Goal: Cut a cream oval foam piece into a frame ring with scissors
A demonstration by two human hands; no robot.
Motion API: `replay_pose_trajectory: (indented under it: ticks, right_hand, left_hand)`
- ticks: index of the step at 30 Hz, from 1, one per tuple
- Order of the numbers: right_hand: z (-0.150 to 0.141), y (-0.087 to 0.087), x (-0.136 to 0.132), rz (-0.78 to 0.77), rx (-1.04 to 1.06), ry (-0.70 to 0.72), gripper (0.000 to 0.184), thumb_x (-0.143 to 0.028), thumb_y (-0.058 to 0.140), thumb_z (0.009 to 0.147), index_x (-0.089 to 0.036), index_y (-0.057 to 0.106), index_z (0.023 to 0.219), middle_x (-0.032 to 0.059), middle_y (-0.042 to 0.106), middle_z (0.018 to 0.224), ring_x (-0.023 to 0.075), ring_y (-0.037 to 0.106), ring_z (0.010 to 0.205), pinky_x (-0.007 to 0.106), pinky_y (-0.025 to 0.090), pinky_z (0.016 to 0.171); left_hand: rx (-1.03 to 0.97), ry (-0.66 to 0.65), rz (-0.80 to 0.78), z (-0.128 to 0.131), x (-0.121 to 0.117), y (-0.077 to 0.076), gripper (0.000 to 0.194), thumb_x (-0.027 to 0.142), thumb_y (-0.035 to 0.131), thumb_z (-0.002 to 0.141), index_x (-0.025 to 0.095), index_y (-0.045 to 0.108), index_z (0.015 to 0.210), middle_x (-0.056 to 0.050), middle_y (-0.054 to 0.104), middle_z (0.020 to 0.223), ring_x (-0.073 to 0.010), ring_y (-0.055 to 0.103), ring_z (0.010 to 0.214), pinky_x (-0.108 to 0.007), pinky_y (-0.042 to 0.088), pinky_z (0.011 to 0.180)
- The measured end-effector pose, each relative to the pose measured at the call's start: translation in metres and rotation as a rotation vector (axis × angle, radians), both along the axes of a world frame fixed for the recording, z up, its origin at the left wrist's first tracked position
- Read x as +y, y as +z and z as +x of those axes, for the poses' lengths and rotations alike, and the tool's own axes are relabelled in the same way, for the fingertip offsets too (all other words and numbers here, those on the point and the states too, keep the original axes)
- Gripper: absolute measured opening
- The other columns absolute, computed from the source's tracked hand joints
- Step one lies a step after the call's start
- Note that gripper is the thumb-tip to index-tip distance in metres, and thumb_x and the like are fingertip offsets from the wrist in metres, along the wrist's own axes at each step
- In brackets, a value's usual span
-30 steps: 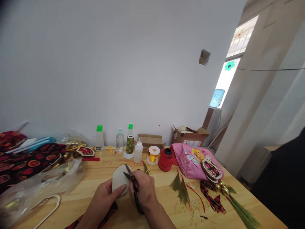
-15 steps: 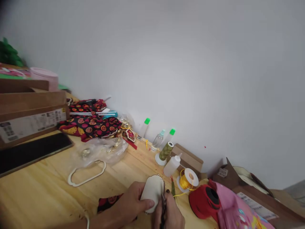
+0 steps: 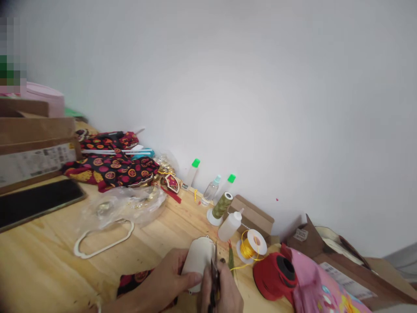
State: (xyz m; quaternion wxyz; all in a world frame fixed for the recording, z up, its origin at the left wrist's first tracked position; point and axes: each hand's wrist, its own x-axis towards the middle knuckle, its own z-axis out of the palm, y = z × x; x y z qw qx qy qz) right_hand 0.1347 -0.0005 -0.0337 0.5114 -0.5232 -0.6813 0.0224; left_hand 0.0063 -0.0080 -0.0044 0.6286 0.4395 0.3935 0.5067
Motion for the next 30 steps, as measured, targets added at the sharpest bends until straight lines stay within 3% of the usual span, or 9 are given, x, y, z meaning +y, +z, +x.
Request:
replay_pose_trajectory:
  ticks: [8,10,14,21,30]
  right_hand:
    - [0.012,0.006,0.002,-0.048,-0.041,-0.014,0.017,-0.025,0.036,0.077,-0.018,0.049,0.07,-0.001,0.05,0.054,0.0126,0.048,0.047,0.022,0.038,0.047]
    - [0.013,0.011,0.001,-0.041,-0.091,0.029,0.012,-0.021,0.039,0.074,-0.017,0.05,0.077,0.0001,0.052,0.06,0.0132,0.05,0.052,0.022,0.04,0.05]
    - [0.005,0.019,-0.003,-0.037,-0.246,0.101,0.026,-0.012,0.043,0.066,-0.018,0.052,0.09,0.0023,0.052,0.071,0.0153,0.051,0.063,0.024,0.042,0.055]
    - [0.0,0.019,-0.002,-0.065,-0.453,-0.102,0.032,-0.009,0.046,0.059,-0.02,0.052,0.088,0.003,0.048,0.075,0.0186,0.049,0.072,0.028,0.041,0.061]
    - [0.001,0.015,0.003,-0.162,-0.452,-0.196,0.024,-0.011,0.048,0.062,-0.022,0.053,0.083,0.0023,0.05,0.075,0.0173,0.053,0.067,0.025,0.039,0.056]
  left_hand:
    - [-0.081,0.005,0.02,-0.003,0.002,0.005,0.01,0.015,0.06,0.058,0.011,0.063,0.067,0.001,0.061,0.055,-0.014,0.054,0.054,-0.022,0.042,0.052]
    - [-0.137,0.067,-0.051,-0.006,0.004,0.008,0.014,0.017,0.064,0.056,0.011,0.063,0.068,-0.001,0.063,0.055,-0.0166,0.057,0.056,-0.026,0.045,0.053]
    - [-0.235,0.184,-0.124,-0.01,0.008,0.013,0.024,0.014,0.067,0.053,0.01,0.063,0.076,-0.005,0.068,0.064,-0.0193,0.061,0.064,-0.03,0.05,0.06]
    - [-0.354,0.19,-0.096,-0.011,0.011,0.008,0.028,0.012,0.07,0.052,0.011,0.063,0.079,-0.005,0.069,0.068,-0.0178,0.062,0.064,-0.03,0.05,0.063]
    - [-0.404,0.203,-0.183,-0.008,0.01,0.002,0.021,0.008,0.071,0.051,0.009,0.064,0.07,-0.007,0.069,0.068,-0.0162,0.062,0.061,-0.03,0.052,0.061]
